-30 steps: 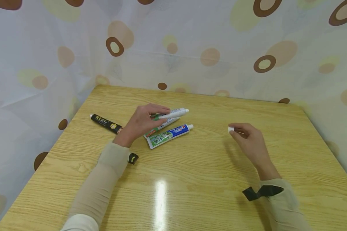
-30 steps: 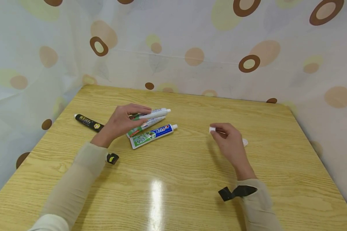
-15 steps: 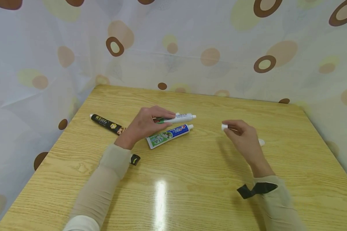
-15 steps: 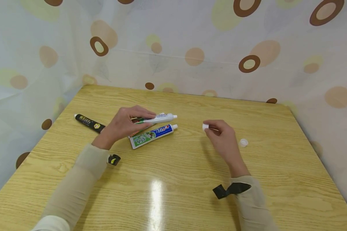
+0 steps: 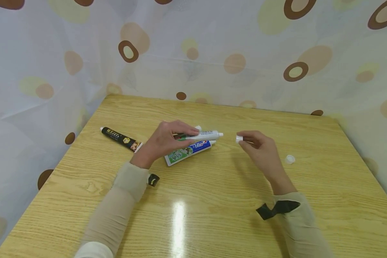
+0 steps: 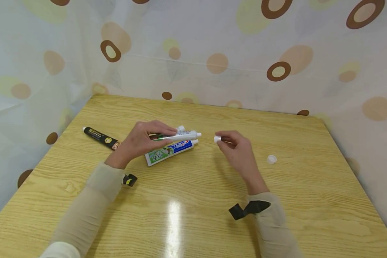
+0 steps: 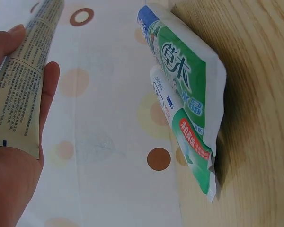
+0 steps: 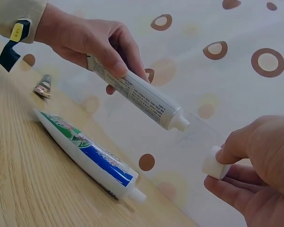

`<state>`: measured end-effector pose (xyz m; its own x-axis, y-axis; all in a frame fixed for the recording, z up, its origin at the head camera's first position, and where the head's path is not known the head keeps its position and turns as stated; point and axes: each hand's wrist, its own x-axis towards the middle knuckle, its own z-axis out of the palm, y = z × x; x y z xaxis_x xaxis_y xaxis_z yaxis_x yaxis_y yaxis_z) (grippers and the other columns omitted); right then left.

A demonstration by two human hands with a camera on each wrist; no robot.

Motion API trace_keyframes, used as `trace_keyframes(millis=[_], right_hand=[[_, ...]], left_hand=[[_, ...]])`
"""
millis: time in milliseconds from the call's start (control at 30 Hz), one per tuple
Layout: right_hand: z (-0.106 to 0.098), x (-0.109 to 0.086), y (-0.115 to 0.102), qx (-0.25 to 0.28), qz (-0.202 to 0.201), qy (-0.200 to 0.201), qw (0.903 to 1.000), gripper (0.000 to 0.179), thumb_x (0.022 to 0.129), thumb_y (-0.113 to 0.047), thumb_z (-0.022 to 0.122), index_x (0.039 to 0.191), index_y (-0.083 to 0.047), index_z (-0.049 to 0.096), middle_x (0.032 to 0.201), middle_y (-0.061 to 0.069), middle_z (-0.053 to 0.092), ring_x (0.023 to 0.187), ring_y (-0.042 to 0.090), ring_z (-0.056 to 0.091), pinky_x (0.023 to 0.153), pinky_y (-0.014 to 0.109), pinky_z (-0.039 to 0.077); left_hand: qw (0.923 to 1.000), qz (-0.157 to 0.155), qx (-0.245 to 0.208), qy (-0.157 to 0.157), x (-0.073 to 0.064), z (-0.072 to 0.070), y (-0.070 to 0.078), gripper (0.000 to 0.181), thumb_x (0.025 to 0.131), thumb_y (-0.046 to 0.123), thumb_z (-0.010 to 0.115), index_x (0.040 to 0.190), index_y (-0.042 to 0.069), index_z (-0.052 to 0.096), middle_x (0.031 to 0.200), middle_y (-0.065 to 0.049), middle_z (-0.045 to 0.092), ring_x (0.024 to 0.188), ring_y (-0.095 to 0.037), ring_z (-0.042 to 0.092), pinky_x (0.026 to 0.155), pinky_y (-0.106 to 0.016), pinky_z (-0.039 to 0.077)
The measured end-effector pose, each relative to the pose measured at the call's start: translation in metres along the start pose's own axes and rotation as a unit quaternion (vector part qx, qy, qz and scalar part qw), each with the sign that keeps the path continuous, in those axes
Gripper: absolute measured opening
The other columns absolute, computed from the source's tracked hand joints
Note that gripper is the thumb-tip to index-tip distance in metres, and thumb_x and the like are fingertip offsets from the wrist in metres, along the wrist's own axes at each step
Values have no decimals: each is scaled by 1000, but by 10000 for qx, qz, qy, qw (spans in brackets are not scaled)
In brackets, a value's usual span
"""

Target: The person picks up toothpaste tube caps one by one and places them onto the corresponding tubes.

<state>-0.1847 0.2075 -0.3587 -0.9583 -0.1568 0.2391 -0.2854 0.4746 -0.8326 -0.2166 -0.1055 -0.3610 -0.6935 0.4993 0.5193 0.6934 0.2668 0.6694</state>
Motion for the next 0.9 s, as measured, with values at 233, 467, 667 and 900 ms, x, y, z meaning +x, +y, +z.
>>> trace_keyframes(millis=[233, 467, 667, 900], right_hand=[[6, 2, -2, 67, 47, -56, 10000, 30, 98, -22, 64, 126, -9, 66, 124, 9, 66, 104, 3, 62, 84, 11, 51], [13, 2, -2, 331, -65, -30, 9994, 29, 97, -19, 65, 123, -7, 66, 122, 10, 67, 103, 4, 64, 85, 15, 54], [17, 3, -2, 533, -95, -67, 9985, 28, 97, -17, 66, 123, -6, 66, 121, 10, 67, 104, 3, 64, 88, 15, 53], [19, 3, -2, 699, -140, -159, 9973, 29, 96, -16, 66, 123, -5, 65, 122, 10, 67, 106, 4, 64, 89, 16, 53]], left_hand=[[9988, 324, 353, 39, -1, 3, -1, 29, 83, 8, 79, 112, 11, 77, 114, -7, 74, 103, -17, 70, 77, -22, 58], [9977, 525, 418, 17, 0, 6, 1, 27, 84, 9, 79, 111, 10, 77, 113, -7, 74, 104, -17, 70, 78, -22, 58], [9974, 620, 366, -20, 0, 8, 2, 26, 84, 8, 79, 110, 8, 77, 113, -7, 74, 106, -18, 69, 79, -23, 58], [9963, 774, 360, -15, 1, 8, 1, 26, 82, 6, 80, 108, 8, 78, 111, -6, 75, 107, -18, 69, 83, -24, 58]])
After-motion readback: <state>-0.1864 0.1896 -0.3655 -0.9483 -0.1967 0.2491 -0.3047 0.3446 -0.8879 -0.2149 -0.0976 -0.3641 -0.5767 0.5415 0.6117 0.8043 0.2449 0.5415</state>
